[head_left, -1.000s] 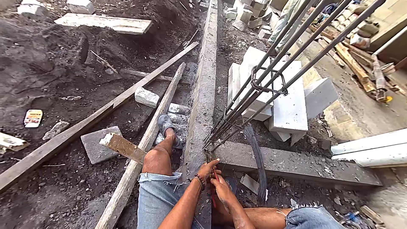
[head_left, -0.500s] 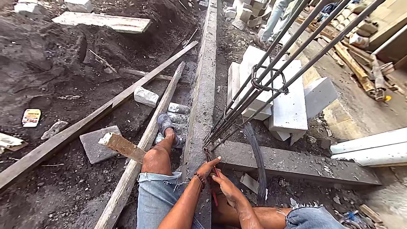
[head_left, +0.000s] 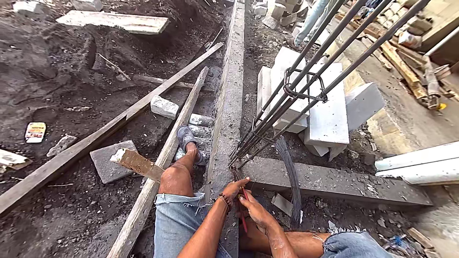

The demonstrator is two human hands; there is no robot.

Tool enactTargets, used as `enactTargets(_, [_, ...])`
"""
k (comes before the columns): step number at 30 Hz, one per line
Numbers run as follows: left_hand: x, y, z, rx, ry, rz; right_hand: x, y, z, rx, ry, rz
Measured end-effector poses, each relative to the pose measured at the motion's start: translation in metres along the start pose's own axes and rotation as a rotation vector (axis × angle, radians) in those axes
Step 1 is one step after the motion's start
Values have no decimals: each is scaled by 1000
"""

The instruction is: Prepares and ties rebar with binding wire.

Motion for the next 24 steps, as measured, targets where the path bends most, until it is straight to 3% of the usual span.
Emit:
enactTargets(6, [-5,4,1,25,33,33,1,7,0,-153,153,88])
enactTargets(8, [-9,2,-1,-21,26,11,-3,9,4,-73,156,125])
enactTargets(12, [-4,-1,6,-348,-194,-25,-2,16,1,285,4,160])
enactTargets(17, [1,8,18,-473,-317,6,3,27,6,593,-264,187])
enactTargets(20, [0,5,18,-503,-206,7,-3,34,0,302,-34,221])
enactTargets(24, [0,6,24,-496,-74,42,-40,8,-10,-576,393,24])
Point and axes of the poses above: each hand's wrist, its own x-axis towards the middle knuckle, its own z-axis out of the palm, y = z × x, the point moved 6 cm from there along x, towards the middle knuckle, and after that the axes turned 3 degrees about -y, right-handed, at the moved point
